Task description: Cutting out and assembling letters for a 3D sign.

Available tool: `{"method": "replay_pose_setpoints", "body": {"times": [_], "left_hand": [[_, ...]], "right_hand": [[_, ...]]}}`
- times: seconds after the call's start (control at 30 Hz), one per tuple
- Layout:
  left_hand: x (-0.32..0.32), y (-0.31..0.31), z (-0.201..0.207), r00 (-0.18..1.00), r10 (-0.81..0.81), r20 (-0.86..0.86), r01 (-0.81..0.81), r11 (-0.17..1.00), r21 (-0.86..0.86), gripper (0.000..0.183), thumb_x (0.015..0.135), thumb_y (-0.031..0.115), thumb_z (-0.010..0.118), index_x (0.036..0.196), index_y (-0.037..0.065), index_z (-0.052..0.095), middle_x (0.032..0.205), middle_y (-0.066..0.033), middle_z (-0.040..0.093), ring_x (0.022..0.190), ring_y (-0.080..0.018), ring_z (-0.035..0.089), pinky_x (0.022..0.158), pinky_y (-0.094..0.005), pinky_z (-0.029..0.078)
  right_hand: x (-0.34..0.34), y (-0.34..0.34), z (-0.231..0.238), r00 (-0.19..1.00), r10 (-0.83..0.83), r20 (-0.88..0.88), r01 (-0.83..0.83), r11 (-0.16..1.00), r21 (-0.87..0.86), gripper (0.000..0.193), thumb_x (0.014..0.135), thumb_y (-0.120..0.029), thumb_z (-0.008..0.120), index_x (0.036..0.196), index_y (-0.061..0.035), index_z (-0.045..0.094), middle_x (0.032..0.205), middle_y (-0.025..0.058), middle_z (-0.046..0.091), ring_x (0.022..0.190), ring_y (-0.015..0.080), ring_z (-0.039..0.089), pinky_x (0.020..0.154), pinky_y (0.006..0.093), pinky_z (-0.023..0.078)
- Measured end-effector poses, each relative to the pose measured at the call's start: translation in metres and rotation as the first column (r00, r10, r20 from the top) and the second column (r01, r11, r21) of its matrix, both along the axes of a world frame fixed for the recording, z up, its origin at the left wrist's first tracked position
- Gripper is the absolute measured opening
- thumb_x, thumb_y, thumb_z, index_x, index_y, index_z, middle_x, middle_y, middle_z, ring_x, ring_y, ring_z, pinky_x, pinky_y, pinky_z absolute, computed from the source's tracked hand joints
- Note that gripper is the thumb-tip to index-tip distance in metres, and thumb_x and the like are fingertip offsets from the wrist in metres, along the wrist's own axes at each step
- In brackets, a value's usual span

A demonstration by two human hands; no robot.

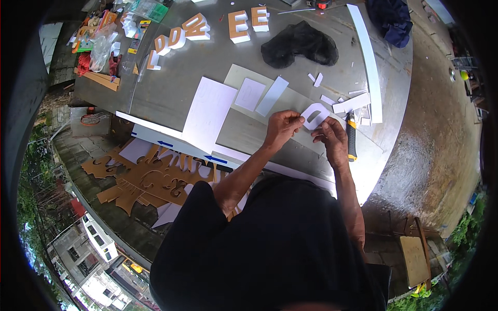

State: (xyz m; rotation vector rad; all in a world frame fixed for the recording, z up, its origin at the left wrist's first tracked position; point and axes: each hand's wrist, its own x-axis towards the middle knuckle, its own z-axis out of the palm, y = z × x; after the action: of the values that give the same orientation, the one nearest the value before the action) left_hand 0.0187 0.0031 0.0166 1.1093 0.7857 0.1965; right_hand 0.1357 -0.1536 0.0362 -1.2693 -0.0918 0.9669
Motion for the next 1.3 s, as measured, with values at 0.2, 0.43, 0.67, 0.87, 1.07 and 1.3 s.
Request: {"method": "replay_pose_setpoints", "body": {"times": [0.2, 0.43, 0.67, 0.87, 1.07, 1.3], "left_hand": [[-0.012, -0.023, -0.005, 0.999, -0.035, -0.003, 0.035, 0.986, 0.166, 0.017, 0.094, 0.013, 0.076, 0.095, -0.003, 0.071, 0.074, -0.0030, 0.069, 0.061, -0.0066, 0.059, 0.055, -0.0238, 0.048], [-0.051, 0.022, -0.007, 0.984, 0.175, -0.043, -0.098, 0.722, 0.685, 0.021, 0.089, 0.010, 0.079, 0.106, 0.001, 0.071, 0.077, -0.0055, 0.069, 0.063, -0.0095, 0.060, 0.060, -0.0261, 0.050], [-0.105, 0.054, -0.039, 0.951, 0.303, -0.056, -0.172, 0.673, 0.719, 0.030, 0.087, 0.002, 0.076, 0.117, 0.004, 0.070, 0.084, -0.0030, 0.065, 0.069, -0.0108, 0.060, 0.064, -0.0263, 0.050], [-0.108, 0.054, -0.048, 0.946, 0.316, -0.078, -0.113, 0.543, 0.832, 0.031, 0.087, 0.000, 0.074, 0.116, 0.007, 0.070, 0.086, -0.0022, 0.059, 0.070, -0.0142, 0.057, 0.064, -0.0297, 0.051], [-0.105, 0.055, -0.046, 0.967, 0.251, -0.053, -0.104, 0.575, 0.812, 0.031, 0.087, 0.000, 0.075, 0.117, 0.006, 0.070, 0.085, -0.0019, 0.061, 0.070, -0.0129, 0.057, 0.066, -0.0287, 0.051], [-0.114, 0.071, -0.035, 0.990, 0.129, -0.050, -0.062, 0.740, 0.670, 0.032, 0.089, 0.003, 0.076, 0.120, 0.004, 0.069, 0.086, -0.0012, 0.065, 0.073, -0.0105, 0.059, 0.068, -0.0263, 0.051]], "right_hand": [[-0.008, -0.003, -0.014, 0.998, -0.031, -0.055, 0.026, 0.996, -0.082, 0.019, 0.102, -0.022, 0.064, 0.092, -0.0057, 0.066, 0.071, 0.0024, 0.061, 0.063, 0.0106, 0.060, 0.058, 0.0287, 0.050], [-0.002, -0.003, -0.019, 0.978, 0.091, 0.188, -0.040, 0.966, -0.257, 0.037, 0.104, -0.035, 0.058, 0.093, 0.0001, 0.059, 0.062, 0.0120, 0.063, 0.048, 0.0162, 0.060, 0.044, 0.0276, 0.049], [-0.008, -0.005, -0.009, 0.973, 0.074, 0.219, -0.025, 0.976, -0.218, 0.033, 0.101, -0.028, 0.060, 0.100, 0.0052, 0.060, 0.066, 0.0126, 0.064, 0.053, 0.0183, 0.064, 0.049, 0.0306, 0.057], [-0.005, 0.005, -0.012, 0.992, 0.070, 0.104, -0.047, 0.977, -0.209, 0.028, 0.098, -0.021, 0.058, 0.104, 0.0064, 0.059, 0.072, 0.0137, 0.064, 0.057, 0.0206, 0.067, 0.053, 0.0318, 0.057], [-0.004, 0.001, -0.016, 0.994, 0.020, 0.111, 0.008, 0.968, -0.250, 0.030, 0.098, -0.020, 0.059, 0.109, 0.0084, 0.059, 0.075, 0.0133, 0.064, 0.059, 0.0203, 0.068, 0.053, 0.0301, 0.059], [-0.040, 0.012, -0.013, 0.347, 0.336, 0.876, 0.484, 0.735, -0.474, 0.030, 0.092, -0.013, 0.067, 0.121, -0.0054, 0.065, 0.088, 0.0145, 0.066, 0.064, 0.0318, 0.068, 0.055, 0.0404, 0.055]]}}
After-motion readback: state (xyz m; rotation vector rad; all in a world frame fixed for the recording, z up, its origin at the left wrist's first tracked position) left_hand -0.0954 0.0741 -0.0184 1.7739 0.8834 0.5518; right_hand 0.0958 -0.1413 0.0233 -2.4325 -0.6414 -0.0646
